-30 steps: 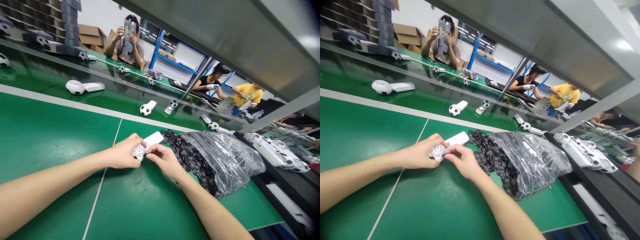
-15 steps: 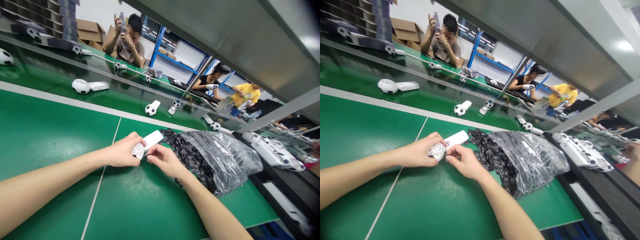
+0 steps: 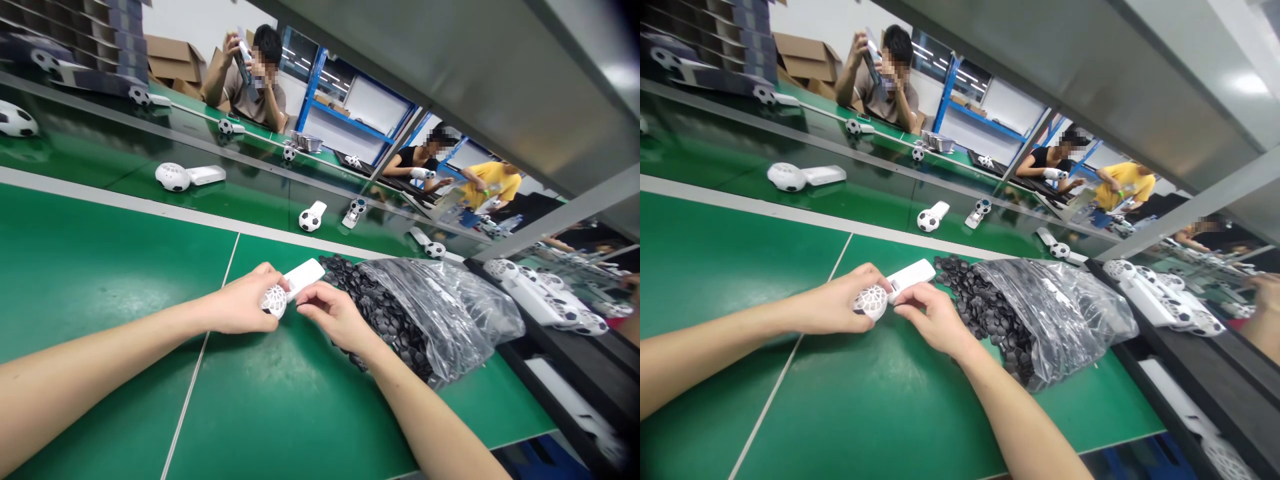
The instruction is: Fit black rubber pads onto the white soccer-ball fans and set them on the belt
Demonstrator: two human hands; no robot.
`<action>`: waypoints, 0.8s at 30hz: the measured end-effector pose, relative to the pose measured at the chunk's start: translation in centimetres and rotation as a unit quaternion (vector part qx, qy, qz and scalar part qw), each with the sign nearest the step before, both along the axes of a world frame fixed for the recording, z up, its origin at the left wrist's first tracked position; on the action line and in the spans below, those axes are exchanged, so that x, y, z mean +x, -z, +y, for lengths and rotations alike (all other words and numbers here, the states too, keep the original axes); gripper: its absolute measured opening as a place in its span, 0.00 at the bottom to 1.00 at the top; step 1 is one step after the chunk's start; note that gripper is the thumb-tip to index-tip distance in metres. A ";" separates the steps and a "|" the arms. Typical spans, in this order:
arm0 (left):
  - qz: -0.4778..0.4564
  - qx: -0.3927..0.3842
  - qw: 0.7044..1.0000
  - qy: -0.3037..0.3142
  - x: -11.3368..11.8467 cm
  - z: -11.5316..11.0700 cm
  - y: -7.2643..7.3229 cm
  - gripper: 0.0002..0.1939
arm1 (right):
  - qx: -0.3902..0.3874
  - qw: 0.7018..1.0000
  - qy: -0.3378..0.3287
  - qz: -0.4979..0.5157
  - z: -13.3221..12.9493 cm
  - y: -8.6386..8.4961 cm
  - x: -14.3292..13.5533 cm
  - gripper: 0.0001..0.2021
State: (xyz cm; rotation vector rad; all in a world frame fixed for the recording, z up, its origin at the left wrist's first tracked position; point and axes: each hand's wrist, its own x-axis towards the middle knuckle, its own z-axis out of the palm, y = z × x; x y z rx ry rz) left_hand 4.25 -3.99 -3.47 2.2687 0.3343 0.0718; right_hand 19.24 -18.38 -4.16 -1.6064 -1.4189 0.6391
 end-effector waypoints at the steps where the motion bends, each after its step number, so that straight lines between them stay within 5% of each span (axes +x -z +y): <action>1: -0.002 0.000 1.000 0.000 0.0 0.0 0.0 0.24 | 0.010 1.000 0.007 -0.019 0.1 0.0 -0.1 0.02; 7: -0.014 0.009 1.000 -0.017 0.0 -0.2 0.0 0.21 | -0.031 0.993 -0.006 0.116 0.6 0.8 -0.8 0.04; 24: -0.057 0.026 0.995 -0.073 0.3 -1.0 0.7 0.16 | -0.002 0.990 0.024 0.141 1.9 1.5 -0.9 0.06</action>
